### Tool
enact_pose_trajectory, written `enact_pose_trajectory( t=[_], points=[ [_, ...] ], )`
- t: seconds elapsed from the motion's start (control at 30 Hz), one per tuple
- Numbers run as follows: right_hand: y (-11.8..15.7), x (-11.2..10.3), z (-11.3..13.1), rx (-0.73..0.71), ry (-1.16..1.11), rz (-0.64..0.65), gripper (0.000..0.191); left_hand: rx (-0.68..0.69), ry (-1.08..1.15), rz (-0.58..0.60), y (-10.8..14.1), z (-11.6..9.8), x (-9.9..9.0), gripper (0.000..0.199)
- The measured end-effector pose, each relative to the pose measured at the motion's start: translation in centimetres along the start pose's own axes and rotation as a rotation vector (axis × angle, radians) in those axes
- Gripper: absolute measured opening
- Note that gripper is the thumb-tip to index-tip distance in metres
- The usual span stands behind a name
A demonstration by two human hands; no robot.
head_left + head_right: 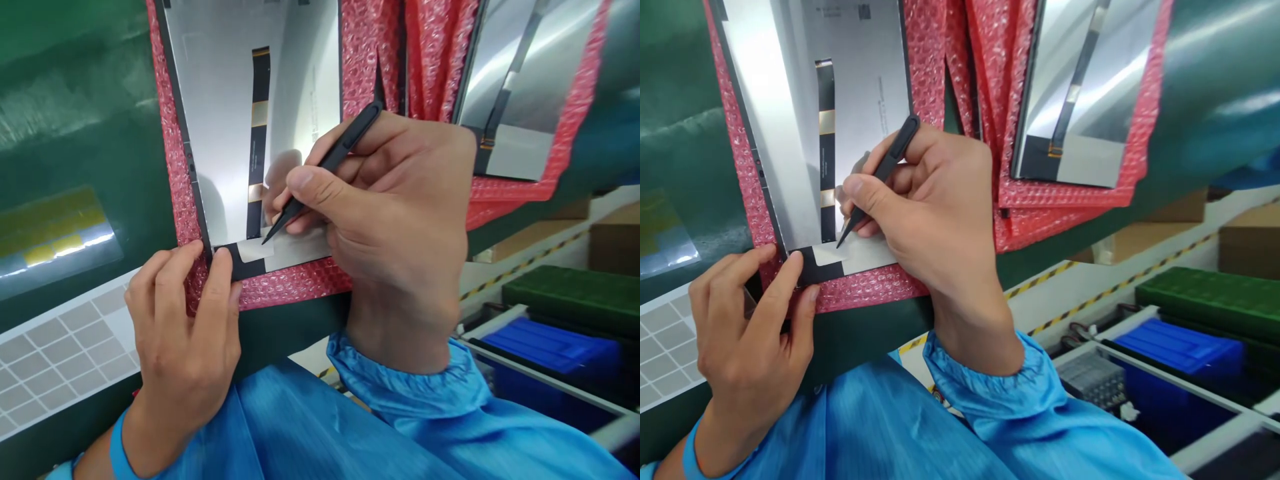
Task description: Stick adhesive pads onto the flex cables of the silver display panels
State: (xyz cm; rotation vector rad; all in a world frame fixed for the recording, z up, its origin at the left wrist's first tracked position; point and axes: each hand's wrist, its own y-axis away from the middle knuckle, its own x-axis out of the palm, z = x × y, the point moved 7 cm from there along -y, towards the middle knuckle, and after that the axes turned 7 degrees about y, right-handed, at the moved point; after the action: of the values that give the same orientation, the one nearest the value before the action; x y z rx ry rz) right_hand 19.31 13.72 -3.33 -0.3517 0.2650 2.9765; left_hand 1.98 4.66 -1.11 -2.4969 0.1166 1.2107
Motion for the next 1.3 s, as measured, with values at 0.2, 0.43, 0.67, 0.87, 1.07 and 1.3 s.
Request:
enact_pose_trajectory(
  t=[0.2,0.43,0.67,0.87,1.07,1.3],
  points=[
    [0.1,-0.1,-0.1,0.008,0.003,0.015,0.026,-0.018,-0.009,0.008,0.1,-0.1,0.0,0.042],
    [0.1,-0.1,-0.1,0.01,-0.036,-0.006,0.026,-0.011,-0.021,0.008,0.0,-0.1,0.0,0.041],
    [0.1,0.0,-0.2,0.015,-0.024,0.005,0.024,-0.01,-0.05,0.021,0.0,-0.2,0.4,0.045],
    [0.2,0.1,0.1,-0.011,-0.022,0.002,0.021,-0.025,-0.087,0.059,0.1,-0.3,0.9,0.046],
    [0.5,-0.8,0.6,-0.1,0.028,-0.147,0.03,-0.046,-0.245,0.073,0.5,-0.6,0.7,0.046],
    [-0.1,-1.5,-1.1,-0.031,-0.124,-0.171,0.025,-0.014,-0.292,0.175,-0.1,-1.8,1.9,0.042]
  ],
)
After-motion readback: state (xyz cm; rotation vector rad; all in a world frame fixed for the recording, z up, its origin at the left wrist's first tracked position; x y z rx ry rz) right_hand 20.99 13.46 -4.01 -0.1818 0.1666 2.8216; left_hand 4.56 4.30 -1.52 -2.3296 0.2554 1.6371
